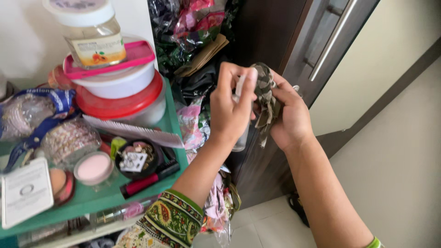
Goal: The person sprays a cleaning solution onto a dark brown wardrobe door and wipes it with a cloth. They repeatedly spray and wipe different sections of the wardrobe surface.
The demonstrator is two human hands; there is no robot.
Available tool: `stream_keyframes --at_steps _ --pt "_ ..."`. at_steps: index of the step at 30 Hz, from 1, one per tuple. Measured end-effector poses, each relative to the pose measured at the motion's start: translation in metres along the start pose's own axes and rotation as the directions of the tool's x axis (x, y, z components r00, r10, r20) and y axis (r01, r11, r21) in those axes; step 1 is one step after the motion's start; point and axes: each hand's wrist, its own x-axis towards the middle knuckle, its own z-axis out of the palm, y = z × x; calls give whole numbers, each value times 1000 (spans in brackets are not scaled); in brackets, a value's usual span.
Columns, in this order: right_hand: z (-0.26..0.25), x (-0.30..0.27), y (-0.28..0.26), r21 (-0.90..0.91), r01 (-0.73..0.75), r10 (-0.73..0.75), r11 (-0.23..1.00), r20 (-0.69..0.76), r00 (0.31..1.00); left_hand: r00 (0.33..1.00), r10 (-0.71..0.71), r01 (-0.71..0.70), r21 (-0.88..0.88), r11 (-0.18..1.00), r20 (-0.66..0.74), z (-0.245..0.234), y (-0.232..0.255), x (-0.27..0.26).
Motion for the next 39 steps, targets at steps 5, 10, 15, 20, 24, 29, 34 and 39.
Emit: stream_keyframes --at_steps 5,10,15,20,24,29,34,39 --pt "21 27 7 -6 51 -50 999 34 998 994 109 -110 -87 990 -13 -23 8 34" --pt "52 41 7 -45 137 -135 990 33 990 983 182 -181 -46 982 24 -48 9 55" --pt "74 46 3 -62 134 -137 989 -48 989 988 150 -146 -89 985 45 -56 6 68" --pt "55 53 4 -189 226 -275 956 -302 913 991 132 -131 -100 986 0 -52 10 57" --pt "4 58 -13 -351 311 -459 883 -516 723 999 -19 23 -105 994 41 -48 15 42" --pt "-53 84 -28 -920 185 -827 346 -206 523 996 -59 70 -173 982 65 -34 11 25" --pt "-69 94 -46 -914 -209 -652 347 -396 647 990 -127 133 -119 984 60 -18 0 15" --pt "-68 93 -60 -937 -218 -608 272 -343 716 991 -134 136 -93 986 27 3 -6 4"
